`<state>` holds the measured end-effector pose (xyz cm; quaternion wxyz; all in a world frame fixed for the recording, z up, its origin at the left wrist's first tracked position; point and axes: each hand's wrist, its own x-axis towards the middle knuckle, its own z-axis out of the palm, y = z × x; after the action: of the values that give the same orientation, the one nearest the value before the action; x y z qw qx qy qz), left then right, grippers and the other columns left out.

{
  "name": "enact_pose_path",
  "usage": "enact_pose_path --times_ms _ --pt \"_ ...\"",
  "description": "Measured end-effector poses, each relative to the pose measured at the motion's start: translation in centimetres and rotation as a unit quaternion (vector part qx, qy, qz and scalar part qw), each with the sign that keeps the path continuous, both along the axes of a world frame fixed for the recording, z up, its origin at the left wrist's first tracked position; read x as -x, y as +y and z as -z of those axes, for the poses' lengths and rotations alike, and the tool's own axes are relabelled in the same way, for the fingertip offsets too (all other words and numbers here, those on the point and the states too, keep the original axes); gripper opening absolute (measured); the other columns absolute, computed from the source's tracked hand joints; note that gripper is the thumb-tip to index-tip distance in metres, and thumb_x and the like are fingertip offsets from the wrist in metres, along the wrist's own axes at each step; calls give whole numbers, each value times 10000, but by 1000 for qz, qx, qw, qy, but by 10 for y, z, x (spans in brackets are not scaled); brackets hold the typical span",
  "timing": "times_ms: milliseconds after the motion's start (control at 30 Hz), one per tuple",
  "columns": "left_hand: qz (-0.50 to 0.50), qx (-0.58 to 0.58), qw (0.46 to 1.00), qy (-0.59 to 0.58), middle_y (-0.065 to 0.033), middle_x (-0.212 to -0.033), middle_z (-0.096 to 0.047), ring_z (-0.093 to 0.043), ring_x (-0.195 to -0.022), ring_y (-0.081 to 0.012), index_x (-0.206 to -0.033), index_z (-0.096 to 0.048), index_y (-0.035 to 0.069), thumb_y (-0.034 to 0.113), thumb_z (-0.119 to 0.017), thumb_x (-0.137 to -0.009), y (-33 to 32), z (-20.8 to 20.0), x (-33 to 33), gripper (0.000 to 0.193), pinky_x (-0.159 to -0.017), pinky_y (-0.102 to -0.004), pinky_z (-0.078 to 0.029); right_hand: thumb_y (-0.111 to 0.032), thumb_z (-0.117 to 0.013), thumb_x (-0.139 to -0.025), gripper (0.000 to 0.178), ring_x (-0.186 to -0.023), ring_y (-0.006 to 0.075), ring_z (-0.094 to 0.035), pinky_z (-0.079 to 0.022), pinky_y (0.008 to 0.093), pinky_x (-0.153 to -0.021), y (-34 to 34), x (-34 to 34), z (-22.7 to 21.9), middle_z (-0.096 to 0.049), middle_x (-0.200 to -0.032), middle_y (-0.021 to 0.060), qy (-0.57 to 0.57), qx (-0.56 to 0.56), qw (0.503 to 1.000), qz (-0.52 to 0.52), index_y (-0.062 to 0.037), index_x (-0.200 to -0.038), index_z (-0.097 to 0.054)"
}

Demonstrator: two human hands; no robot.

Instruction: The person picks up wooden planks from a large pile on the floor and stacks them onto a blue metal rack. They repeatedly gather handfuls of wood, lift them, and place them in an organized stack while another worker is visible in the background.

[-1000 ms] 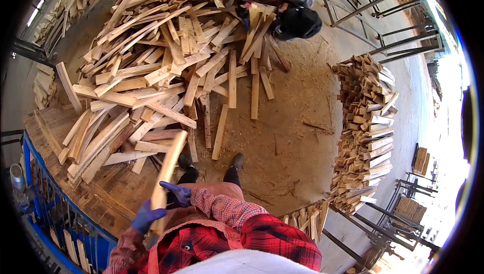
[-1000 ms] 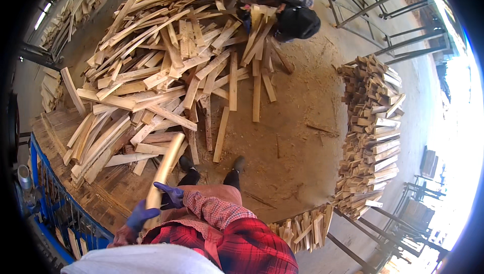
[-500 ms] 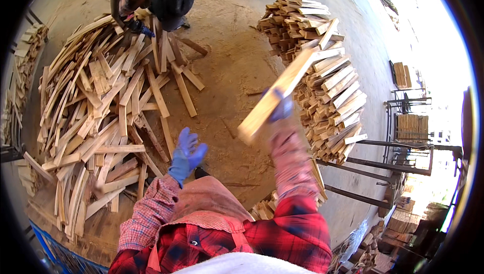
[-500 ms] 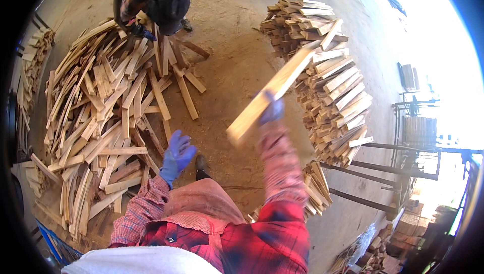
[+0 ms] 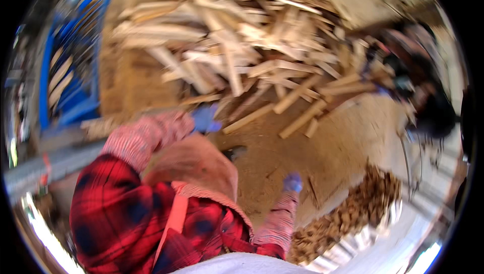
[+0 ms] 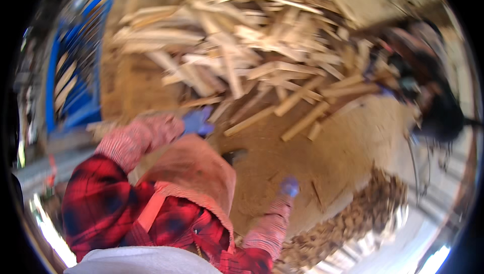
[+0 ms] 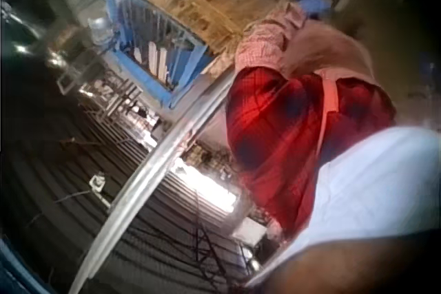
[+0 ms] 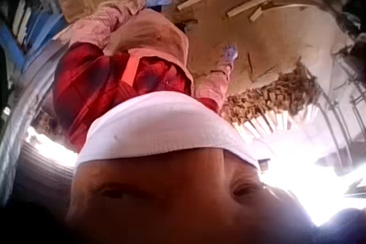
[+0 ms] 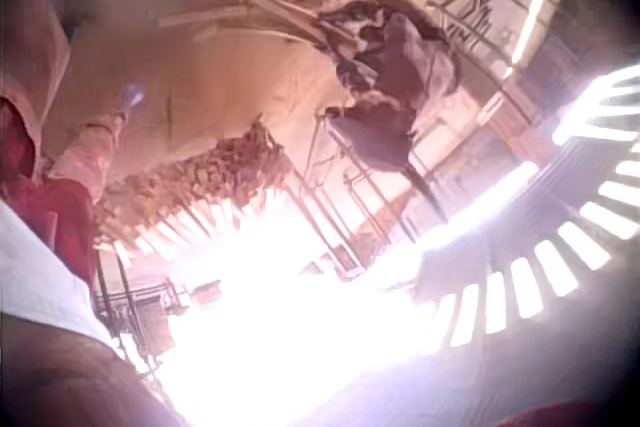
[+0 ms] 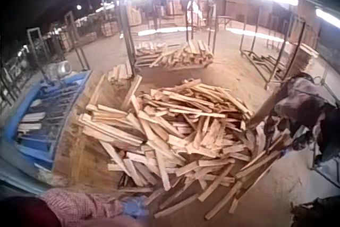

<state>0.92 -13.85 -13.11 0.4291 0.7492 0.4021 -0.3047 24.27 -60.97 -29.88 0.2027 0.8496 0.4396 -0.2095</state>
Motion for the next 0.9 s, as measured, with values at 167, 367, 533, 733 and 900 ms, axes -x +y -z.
enact_pose_path --times_ms 167,367,533,733,900 --pt "-29 -430 902 -33 -177 -1269 -436 -428 -1182 -329 -1274 -407 70 402 -598 -754 193 44 139 646 -936 -422 -393 -271 -660 -817 377 -692 104 -548 -449 238 -560 272 222 -19 -610 -874 7 617 -228 594 463 -65 -1116 -558" --pt "95 -458 838 280 -124 -1363 -360 -323 -1272 -249 -1303 -376 66 488 -584 -751 401 2 162 725 -1025 -376 -287 -296 -684 -791 460 -746 130 -578 -464 276 -630 355 262 -38 -626 -916 22 623 -151 518 567 -88 -1170 -528" --pt "58 -372 884 276 -158 -1258 -483 -483 -1148 -275 -1272 -421 44 393 -704 -688 480 18 191 736 -944 -387 -404 -346 -623 -820 444 -872 197 -594 -474 342 -756 376 258 -10 -617 -1050 63 499 -140 484 705 -117 -1182 -508" --pt "50 -261 933 242 -177 -916 -639 -638 -816 -296 -1108 -551 6 285 -720 -642 447 12 172 569 -704 -379 -527 -342 -542 -867 501 -1063 254 -537 -438 385 -882 456 274 -22 -521 -1243 124 543 -123 447 700 -89 -1283 -420" --pt "-90 -181 972 121 -211 -837 -628 -636 -766 -314 -1034 -571 6 352 -693 -644 338 -25 186 535 -676 -399 -519 -402 -470 -899 557 -1152 289 -473 -388 418 -954 605 316 -82 -428 -1323 146 776 -159 245 559 -80 -1330 -327"
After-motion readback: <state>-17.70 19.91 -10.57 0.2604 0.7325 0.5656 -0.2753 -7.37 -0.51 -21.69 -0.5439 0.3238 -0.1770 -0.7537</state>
